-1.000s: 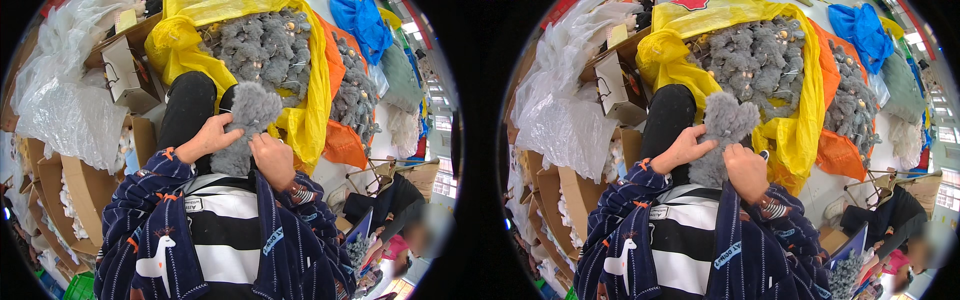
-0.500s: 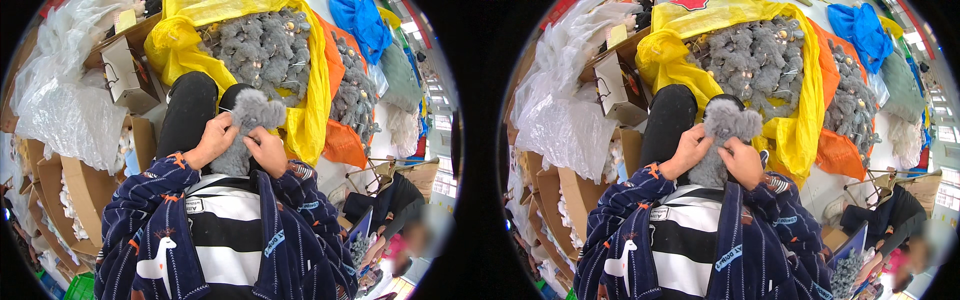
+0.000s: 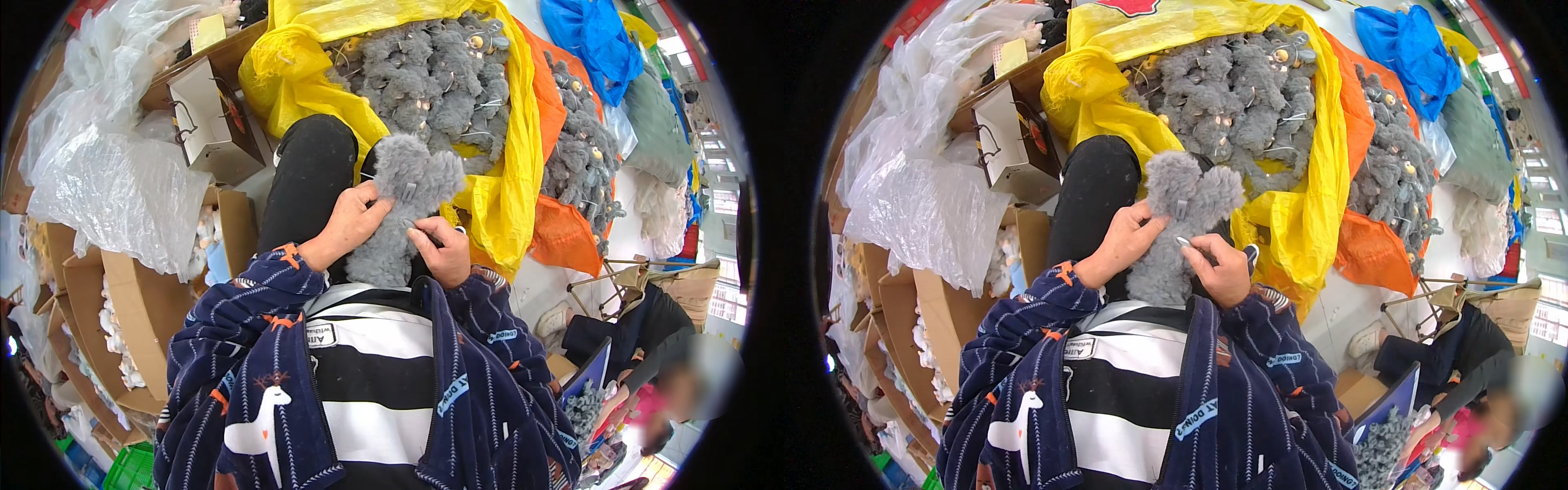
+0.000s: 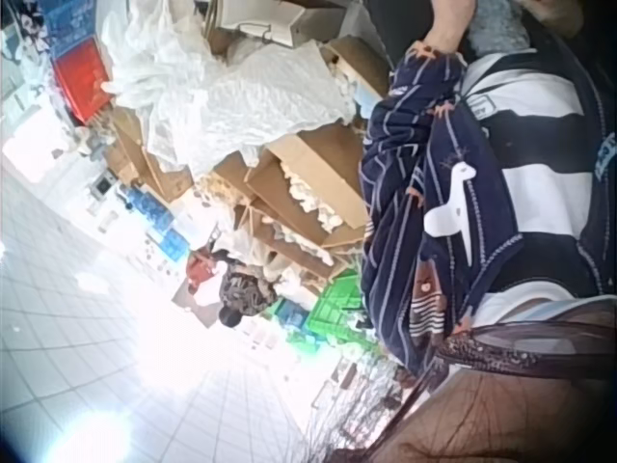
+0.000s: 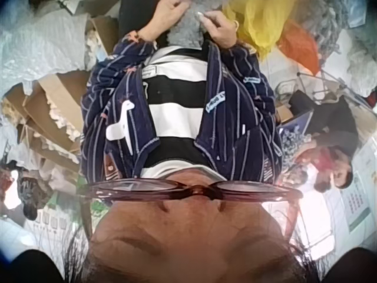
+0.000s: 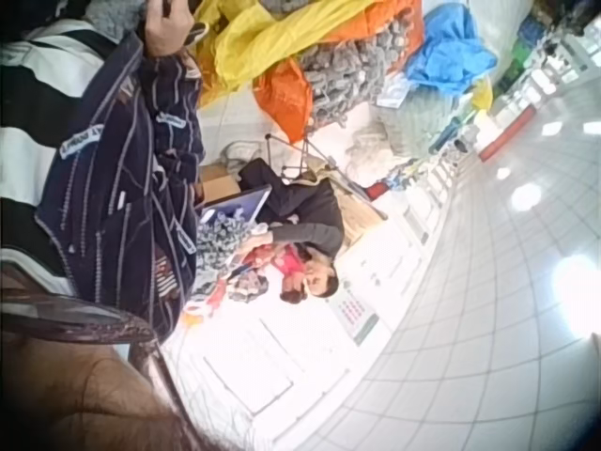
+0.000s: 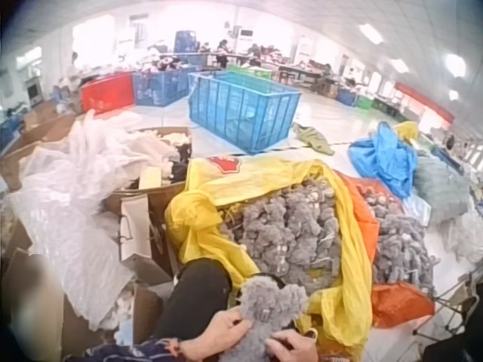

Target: The person sits on the floor and repeatedly picks up gray stuffed toys from a yellow sack. They trim loose threads and fluff the toys using small scissors, then place the finished items back into the sack.

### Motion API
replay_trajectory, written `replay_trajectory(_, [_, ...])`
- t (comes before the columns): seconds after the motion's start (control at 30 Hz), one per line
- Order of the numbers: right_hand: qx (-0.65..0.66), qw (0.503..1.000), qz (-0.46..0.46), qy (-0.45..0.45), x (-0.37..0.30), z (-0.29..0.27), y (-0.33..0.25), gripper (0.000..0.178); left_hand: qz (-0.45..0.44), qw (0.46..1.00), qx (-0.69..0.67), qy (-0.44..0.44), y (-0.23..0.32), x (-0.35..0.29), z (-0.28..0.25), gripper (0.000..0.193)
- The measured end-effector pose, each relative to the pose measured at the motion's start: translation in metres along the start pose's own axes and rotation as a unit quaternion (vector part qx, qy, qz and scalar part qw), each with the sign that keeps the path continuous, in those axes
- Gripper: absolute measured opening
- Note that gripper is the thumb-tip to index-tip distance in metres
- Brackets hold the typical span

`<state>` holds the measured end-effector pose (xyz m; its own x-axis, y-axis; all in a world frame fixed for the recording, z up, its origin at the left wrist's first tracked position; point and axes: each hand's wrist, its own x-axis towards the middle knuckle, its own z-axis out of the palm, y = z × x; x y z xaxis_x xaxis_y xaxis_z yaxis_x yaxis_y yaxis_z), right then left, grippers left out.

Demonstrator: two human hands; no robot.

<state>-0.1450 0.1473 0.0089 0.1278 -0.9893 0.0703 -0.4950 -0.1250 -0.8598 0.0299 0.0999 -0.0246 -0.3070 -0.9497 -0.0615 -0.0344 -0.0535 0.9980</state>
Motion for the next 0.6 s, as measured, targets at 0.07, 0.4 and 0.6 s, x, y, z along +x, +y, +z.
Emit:
replay_trajectory(0.07, [0.029,0.999,0.042,-0.014,0.0,0.0,-0.004,0.015,0.013,1.0,0.009,0.003,-0.002,0.0,-0.001,0.02])
replay_trajectory(0.4, [-0.173,0.984,-0.027,-0.018,0.003,-0.009,-0.021,0.014,0.042,0.998,-0.018,0.049,-0.004,-0.002,0.004,0.02])
replay_trajectory(0.6, [-0.286,0.956,-0.054,0.021,0.001,-0.017,-0.038,0.011,0.062,0.996,0.022,0.056,-0.008,-0.001,0.001,0.018])
